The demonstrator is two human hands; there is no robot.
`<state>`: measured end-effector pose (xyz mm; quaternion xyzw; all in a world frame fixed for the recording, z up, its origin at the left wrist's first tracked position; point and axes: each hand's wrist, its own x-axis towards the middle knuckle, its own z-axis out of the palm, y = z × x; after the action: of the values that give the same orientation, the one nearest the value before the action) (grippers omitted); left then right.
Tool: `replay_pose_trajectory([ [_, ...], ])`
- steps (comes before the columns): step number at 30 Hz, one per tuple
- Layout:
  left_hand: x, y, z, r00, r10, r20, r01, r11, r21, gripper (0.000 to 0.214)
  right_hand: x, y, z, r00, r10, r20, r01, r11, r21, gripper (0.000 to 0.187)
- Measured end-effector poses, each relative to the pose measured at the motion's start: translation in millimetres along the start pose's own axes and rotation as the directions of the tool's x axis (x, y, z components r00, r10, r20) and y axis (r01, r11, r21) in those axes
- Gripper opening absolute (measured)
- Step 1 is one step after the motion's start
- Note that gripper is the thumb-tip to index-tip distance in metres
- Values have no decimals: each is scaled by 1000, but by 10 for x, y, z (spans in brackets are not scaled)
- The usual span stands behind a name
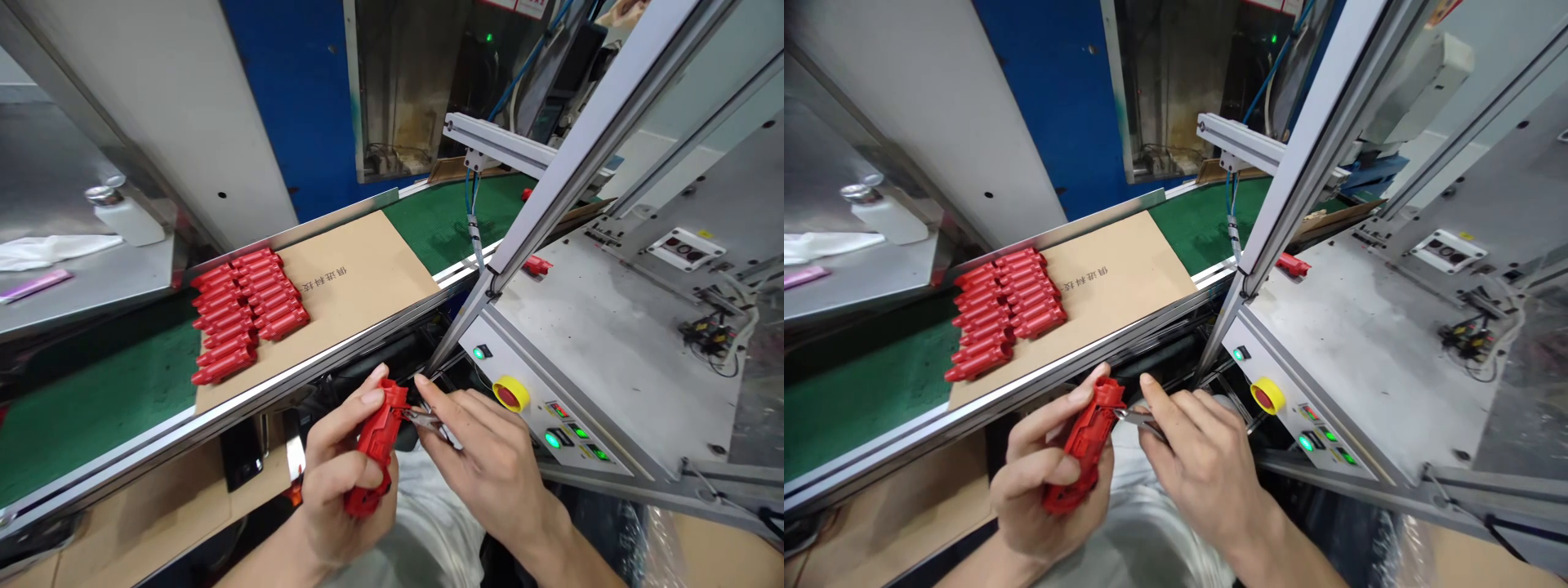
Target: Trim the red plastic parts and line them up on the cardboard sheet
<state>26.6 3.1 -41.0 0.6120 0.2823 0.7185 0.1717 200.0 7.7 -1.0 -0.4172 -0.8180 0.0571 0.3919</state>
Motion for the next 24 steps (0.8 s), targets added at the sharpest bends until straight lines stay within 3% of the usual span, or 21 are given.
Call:
replay_pose_trajectory([
  [4, -23, 26, 20, 999, -52, -16, 51, 997, -57, 38, -38, -1, 54, 999, 31, 10, -32, 995, 93, 50],
  [7, -20, 72, 19, 977, -212, -33, 205, 969, -138, 37, -79, 52, 87, 977, 206, 64, -215, 924, 316, 47],
  [8, -10, 85, 2, 964, -263, -29, 257, 957, -134, 37, -92, 82, 100, 941, 311, 132, -337, 826, 452, 43],
  [9, 3, 92, -25, 950, -312, -19, 307, 944, -123, 38, -107, 117, 118, 881, 415, 226, -462, 656, 596, 37],
  [10, 18, 91, -63, 932, -362, 1, 360, 926, -115, 37, -126, 152, 141, 805, 493, 331, -555, 425, 715, 33],
  [12, 46, 62, -155, 877, -475, 79, 481, 863, -151, 33, -186, 216, 207, 657, 564, 500, -575, -52, 816, 39],
  [13, 56, 37, -202, 840, -528, 127, 543, 815, -202, 29, -231, 239, 248, 603, 579, 549, -538, -214, 816, 43],
  [14, 62, 9, -244, 806, -568, 166, 591, 762, -264, 26, -286, 256, 288, 563, 588, 581, -511, -305, 804, 46],
  [15, 65, -19, -277, 779, -595, 195, 624, 713, -319, 25, -349, 268, 324, 536, 591, 603, -515, -337, 788, 50],
  [16, 67, -42, -300, 761, -612, 213, 644, 676, -359, 26, -413, 275, 351, 522, 594, 612, -550, -314, 774, 55],
  [18, 76, -66, -311, 741, -635, 219, 663, 638, -391, 34, -523, 278, 357, 540, 607, 584, -665, -119, 738, 62],
  [20, 101, -57, -286, 745, -627, 228, 666, 672, -324, 36, -575, 263, 292, 611, 622, 490, -736, 218, 641, 54],
  [22, 140, -32, -246, 781, -574, 246, 615, 775, -146, 32, -555, 222, 174, 715, 599, 360, -690, 524, 499, 42],
  [24, 177, -11, -205, 814, -509, 280, 517, 854, 51, 29, -478, 153, 48, 792, 551, 262, -608, 669, 428, 31],
])
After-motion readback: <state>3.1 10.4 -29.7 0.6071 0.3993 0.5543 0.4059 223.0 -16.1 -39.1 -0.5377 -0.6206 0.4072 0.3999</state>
